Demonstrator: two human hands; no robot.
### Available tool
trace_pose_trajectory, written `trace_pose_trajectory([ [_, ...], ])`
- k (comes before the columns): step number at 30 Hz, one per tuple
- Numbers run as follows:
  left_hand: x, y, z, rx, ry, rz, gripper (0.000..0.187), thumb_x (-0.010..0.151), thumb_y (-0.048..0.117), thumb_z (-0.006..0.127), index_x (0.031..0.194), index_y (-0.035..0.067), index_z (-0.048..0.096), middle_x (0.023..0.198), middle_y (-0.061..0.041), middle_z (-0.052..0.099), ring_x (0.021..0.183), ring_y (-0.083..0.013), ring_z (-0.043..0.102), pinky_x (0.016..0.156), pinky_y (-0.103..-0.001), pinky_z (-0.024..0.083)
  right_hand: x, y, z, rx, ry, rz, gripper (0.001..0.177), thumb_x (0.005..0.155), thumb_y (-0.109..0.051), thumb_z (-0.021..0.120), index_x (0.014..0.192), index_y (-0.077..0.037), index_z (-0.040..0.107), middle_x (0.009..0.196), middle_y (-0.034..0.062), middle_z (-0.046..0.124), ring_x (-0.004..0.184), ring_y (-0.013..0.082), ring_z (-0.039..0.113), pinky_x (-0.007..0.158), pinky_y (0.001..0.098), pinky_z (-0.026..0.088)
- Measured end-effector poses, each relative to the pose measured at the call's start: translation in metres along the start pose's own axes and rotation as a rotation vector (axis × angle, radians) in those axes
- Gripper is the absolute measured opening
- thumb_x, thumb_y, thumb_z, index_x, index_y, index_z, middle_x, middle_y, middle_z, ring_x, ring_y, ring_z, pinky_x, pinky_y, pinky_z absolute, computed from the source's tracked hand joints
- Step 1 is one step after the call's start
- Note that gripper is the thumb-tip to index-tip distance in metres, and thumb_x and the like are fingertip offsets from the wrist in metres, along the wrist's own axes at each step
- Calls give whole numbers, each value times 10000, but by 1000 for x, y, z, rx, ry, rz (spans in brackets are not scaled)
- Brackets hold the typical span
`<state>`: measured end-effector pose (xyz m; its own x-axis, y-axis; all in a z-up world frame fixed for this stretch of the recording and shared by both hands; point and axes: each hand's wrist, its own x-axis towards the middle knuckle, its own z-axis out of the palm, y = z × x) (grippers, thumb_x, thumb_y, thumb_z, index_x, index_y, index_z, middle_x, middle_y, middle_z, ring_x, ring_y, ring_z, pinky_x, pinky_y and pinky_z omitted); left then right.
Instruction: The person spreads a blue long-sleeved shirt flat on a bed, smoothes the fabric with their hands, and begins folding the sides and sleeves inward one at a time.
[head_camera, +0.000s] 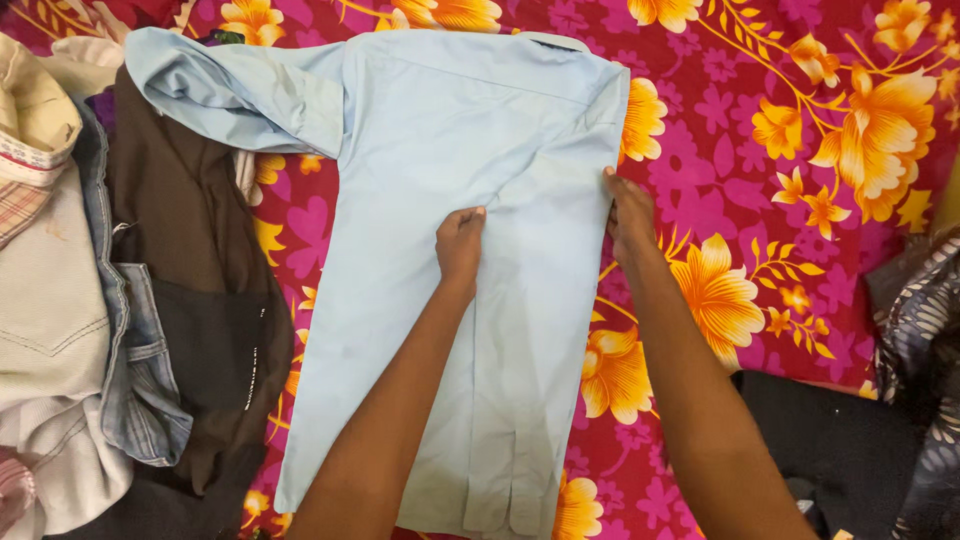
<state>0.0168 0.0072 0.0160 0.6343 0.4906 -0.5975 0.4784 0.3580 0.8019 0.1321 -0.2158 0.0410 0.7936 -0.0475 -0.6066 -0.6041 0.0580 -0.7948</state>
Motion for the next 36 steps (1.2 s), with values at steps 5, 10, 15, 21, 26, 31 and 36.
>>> trace_pose_trajectory([
  [5, 14, 25, -3, -49, -290, -72, 318, 900, 245, 753, 1092, -8, 732, 974, -49, 707, 871, -136, 594, 754, -295, 482, 52, -36, 17, 49, -137, -78, 236, 950, -344, 706, 1053, -134, 680, 1015, -35, 725, 947, 97, 670, 881, 278, 554],
  [10, -1, 32, -19, -47, -170, -38, 275, 844, 235, 793, 1028, 37, 741, 881, 0, 708, 745, -100, 560, 634, -290, 422, 105, -40, 11, 30, -153, -136, 189, 946, -225, 765, 1032, -103, 648, 1019, 18, 688, 932, 145, 644, 865, 325, 566],
  [15, -18, 41, -13, 482, 46, 370, 283, 865, 360, 826, 974, 109, 752, 898, -28, 681, 773, -149, 619, 699, -336, 507, 108, -51, 25, 28, -156, -78, 203, 978, -209, 751, 1073, -115, 600, 1025, 9, 668, 967, 139, 636, 889, 338, 571],
  [21, -30, 55, -9, 793, 184, 535, 182, 879, 177, 737, 1043, 99, 716, 1201, -98, 580, 1080, -295, 580, 885, -411, 485, 53, -60, 44, -91, -26, -621, 409, 960, -149, 682, 1334, -108, 522, 1311, 53, 645, 1165, 137, 628, 987, 314, 507],
  [26, -53, 24, 11, 947, -18, 1036, 368, 1027, 119, 612, 1388, 53, 581, 1546, -93, 484, 1494, -266, 429, 1244, -455, 352, -45, 7, 59, -838, 118, -1130, 340, 1048, -87, 593, 1378, -9, 621, 1438, 160, 627, 1354, 342, 603, 1165, 427, 462],
  [31, -41, 3, 11, 1167, -162, 982, 636, 1001, 273, 572, 1570, 40, 409, 1676, -109, 341, 1569, -257, 276, 1276, -487, 200, -58, 38, 67, -1214, -40, -1084, 528, 1056, -204, 534, 1546, -18, 474, 1614, 198, 450, 1507, 376, 402, 1222, 547, 301],
  [36, -35, 10, 7, 1203, -135, 957, 755, 1003, 467, 532, 1587, 37, 323, 1667, -123, 292, 1547, -253, 247, 1252, -542, 154, -13, 25, 72, -1337, 38, -1018, 653, 1053, -344, 520, 1593, -14, 356, 1658, 188, 350, 1540, 370, 311, 1239, 567, 215],
])
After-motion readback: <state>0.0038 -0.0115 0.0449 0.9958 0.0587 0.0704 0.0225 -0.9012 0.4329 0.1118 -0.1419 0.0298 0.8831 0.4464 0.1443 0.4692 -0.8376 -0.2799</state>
